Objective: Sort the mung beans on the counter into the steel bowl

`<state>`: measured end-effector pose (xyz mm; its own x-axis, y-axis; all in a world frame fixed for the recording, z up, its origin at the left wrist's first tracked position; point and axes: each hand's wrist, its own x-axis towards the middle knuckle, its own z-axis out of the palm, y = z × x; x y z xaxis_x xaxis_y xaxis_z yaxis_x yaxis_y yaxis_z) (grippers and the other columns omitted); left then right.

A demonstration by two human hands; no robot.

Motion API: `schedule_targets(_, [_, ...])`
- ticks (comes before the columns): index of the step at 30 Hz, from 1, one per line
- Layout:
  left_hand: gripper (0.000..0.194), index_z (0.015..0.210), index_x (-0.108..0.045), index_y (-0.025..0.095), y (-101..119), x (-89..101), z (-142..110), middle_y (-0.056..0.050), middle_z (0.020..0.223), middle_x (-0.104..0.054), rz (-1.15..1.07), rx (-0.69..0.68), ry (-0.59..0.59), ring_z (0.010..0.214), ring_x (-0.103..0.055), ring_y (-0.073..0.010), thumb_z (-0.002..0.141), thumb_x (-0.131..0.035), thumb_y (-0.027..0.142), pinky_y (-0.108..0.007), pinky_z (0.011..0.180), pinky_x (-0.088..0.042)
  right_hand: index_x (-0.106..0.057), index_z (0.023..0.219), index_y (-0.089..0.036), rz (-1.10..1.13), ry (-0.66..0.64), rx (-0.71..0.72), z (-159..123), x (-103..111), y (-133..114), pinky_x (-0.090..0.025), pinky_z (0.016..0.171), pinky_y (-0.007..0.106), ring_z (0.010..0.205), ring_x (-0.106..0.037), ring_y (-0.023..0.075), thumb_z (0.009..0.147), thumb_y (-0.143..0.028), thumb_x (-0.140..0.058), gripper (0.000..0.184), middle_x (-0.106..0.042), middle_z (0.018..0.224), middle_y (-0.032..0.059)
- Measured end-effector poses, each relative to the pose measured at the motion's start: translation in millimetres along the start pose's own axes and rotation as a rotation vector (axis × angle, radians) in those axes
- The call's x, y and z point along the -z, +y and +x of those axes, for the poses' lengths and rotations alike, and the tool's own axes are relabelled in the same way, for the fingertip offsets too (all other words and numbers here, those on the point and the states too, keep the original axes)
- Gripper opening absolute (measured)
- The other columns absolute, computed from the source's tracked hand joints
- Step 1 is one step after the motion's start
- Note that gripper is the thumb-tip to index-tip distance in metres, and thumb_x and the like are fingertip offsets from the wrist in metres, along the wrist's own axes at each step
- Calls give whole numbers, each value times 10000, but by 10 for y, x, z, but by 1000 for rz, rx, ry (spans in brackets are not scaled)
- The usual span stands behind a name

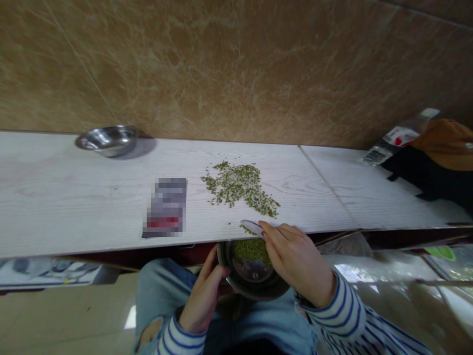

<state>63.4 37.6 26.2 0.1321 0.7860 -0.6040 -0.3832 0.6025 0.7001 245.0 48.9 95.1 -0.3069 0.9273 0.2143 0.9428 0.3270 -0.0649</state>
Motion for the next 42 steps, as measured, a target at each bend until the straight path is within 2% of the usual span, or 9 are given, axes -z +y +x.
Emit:
schedule_targets(5, [666, 1326, -473, 223, 17, 21, -3, -55, 1045, -674, 10, -17, 28, 767, -604, -190, 670, -582, 202, -270, 544, -458, -539, 1217, -143, 31, 26, 8, 19, 26, 47, -443, 821, 326, 850, -589, 180, 926, -194, -389, 331, -668, 912, 86])
schedule_targets(10, [650, 1325, -462, 199, 70, 45, -52, -72, 1089, -661, -3, -40, 18, 824, -604, -213, 685, -573, 203, -281, 552, -465, -553, 1205, -158, -7, 42, -20, 193, -23, 112, -425, 767, 317, 819, -581, 183, 924, -179, -400, 320, -665, 859, 66])
schedule_targets(17, [619, 1301, -481, 205, 89, 174, -64, -70, 1128, -643, -27, -66, 8, 855, -599, -211, 690, -574, 181, -286, 597, -479, -554, 1210, -188, 34, 17, 85, 318, -93, -8, -370, 767, 313, 880, -561, 181, 928, -163, -415, 315, -677, 913, 55])
schedule_targets(23, [625, 1303, -474, 222, 98, 258, -30, -58, 1123, -640, -33, -59, 20, 814, -588, -186, 689, -579, 179, -291, 626, -483, -579, 1171, -215, 110, -7, 154, 269, -51, -34, -361, 768, 315, 899, -556, 171, 904, -135, -465, 301, -688, 948, 44])
schedule_targets(30, [634, 1312, -464, 211, 90, 229, -47, -61, 1090, -643, -38, -63, -1, 829, -578, -189, 688, -573, 179, -289, 629, -483, -567, 1168, -226, 197, -15, 196, 98, 8, -6, -367, 767, 315, 905, -554, 168, 919, -146, -450, 286, -683, 990, 28])
schedule_targets(37, [631, 1315, -462, 204, 49, 159, -35, -69, 1094, -653, -28, -55, -25, 832, -588, -198, 694, -574, 188, -307, 640, -486, -569, 1180, -184, 77, 62, 122, 73, 20, 96, -358, 761, 331, 890, -556, 189, 910, -136, -451, 298, -683, 946, 59])
schedule_targets(42, [653, 1321, -452, 207, 30, 131, -41, -72, 1131, -645, -27, -30, 2, 916, -596, -231, 682, -586, 201, -312, 665, -482, -566, 1184, -200, 87, 53, 138, 58, -2, 124, -361, 756, 318, 883, -562, 178, 909, -141, -458, 302, -685, 937, 49])
